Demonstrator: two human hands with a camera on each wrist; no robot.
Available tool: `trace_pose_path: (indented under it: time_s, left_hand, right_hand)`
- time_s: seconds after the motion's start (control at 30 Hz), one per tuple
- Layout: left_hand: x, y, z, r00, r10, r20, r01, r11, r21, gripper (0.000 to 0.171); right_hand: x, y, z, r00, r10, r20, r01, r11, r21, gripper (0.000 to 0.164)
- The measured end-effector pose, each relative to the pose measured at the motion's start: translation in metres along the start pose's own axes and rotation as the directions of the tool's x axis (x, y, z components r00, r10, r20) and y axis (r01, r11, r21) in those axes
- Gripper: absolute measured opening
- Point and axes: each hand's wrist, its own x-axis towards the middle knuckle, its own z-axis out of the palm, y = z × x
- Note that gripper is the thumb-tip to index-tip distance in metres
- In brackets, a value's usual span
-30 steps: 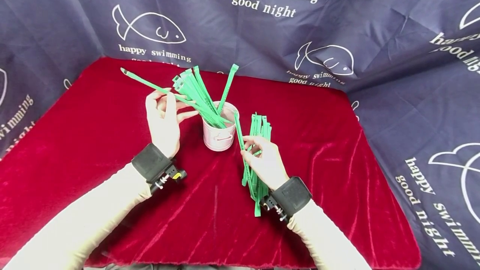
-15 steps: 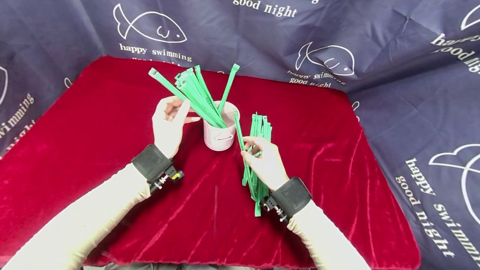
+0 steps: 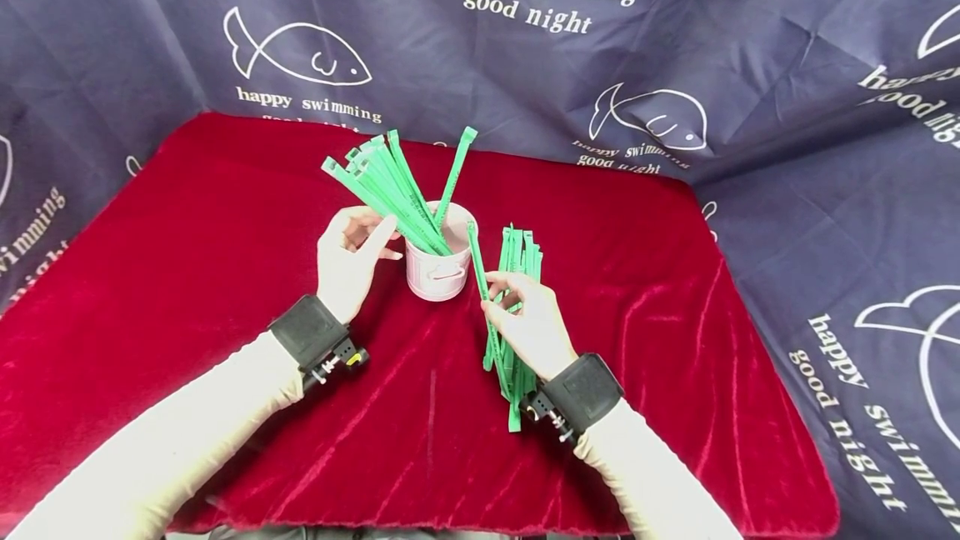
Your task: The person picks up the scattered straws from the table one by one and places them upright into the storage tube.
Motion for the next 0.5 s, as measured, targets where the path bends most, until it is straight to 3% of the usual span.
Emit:
trace_pose_path:
  time_s: [0.3, 0.5]
  left_hand:
    - [-0.0037, -0.0037, -0.0012, 1.000, -0.020, 0.013, 0.018, 0.990, 0.142, 0.021]
    - [-0.0053, -0.0055, -0.0019, 0.999, -0.035, 0.031, 0.029, 0.986, 0.163, 0.021]
  right_hand:
    - [0.0005, 0.0007, 0.0007, 1.000, 0.012, 0.005, -0.012, 0.999, 0.031, 0.033]
    - [0.0003, 0.0009, 0.0014, 1.000, 0.024, 0.008, -0.024, 0.999, 0.044, 0.033]
